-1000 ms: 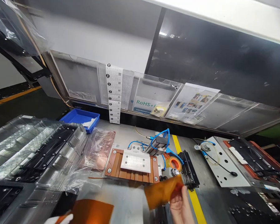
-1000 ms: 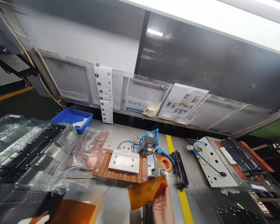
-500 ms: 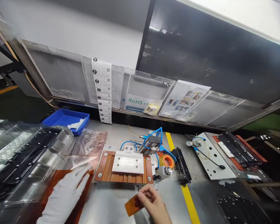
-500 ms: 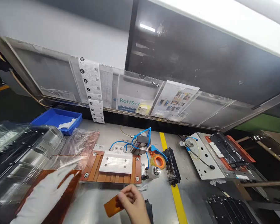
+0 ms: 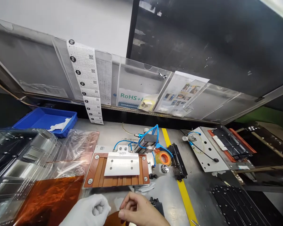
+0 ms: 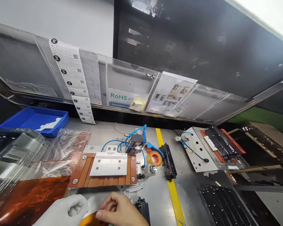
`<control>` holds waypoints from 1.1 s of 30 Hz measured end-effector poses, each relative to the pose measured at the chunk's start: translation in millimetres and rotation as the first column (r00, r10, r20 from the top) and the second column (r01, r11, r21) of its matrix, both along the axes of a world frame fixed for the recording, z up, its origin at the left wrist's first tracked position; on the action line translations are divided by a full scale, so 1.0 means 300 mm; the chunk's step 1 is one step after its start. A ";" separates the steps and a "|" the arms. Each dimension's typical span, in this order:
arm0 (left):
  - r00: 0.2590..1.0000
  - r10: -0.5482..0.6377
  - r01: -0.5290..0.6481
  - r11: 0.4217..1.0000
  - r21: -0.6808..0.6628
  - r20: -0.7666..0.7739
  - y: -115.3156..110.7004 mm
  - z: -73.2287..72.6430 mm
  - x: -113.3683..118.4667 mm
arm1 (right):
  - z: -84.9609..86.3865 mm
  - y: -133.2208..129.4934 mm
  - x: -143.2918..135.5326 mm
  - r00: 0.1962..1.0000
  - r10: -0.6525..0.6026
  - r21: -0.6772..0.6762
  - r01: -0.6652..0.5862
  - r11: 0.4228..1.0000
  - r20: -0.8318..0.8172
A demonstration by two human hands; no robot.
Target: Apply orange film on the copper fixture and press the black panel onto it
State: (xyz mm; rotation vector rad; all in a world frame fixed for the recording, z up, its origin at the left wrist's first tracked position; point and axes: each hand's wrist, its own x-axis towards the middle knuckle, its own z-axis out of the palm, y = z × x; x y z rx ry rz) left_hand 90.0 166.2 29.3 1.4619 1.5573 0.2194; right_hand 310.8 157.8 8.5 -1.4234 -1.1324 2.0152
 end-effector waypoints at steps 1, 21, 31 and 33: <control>0.999 0.046 -0.046 0.999 -0.001 0.021 0.010 0.000 -0.008 | -0.011 0.003 0.021 1.000 -0.015 -0.007 0.015 1.000 0.007; 0.985 0.062 -0.028 0.978 -0.204 0.161 0.086 0.013 0.012 | 0.007 0.042 0.127 0.986 0.083 -0.008 -0.085 0.996 -0.148; 0.912 0.347 -0.315 0.934 -0.170 0.218 0.159 -0.022 -0.054 | -0.101 0.129 0.139 0.889 -0.454 0.043 0.457 0.889 -0.061; 0.916 0.339 -0.305 0.936 -0.174 0.213 0.188 -0.033 -0.048 | -0.122 0.163 0.137 0.887 -0.461 0.081 0.461 0.884 -0.017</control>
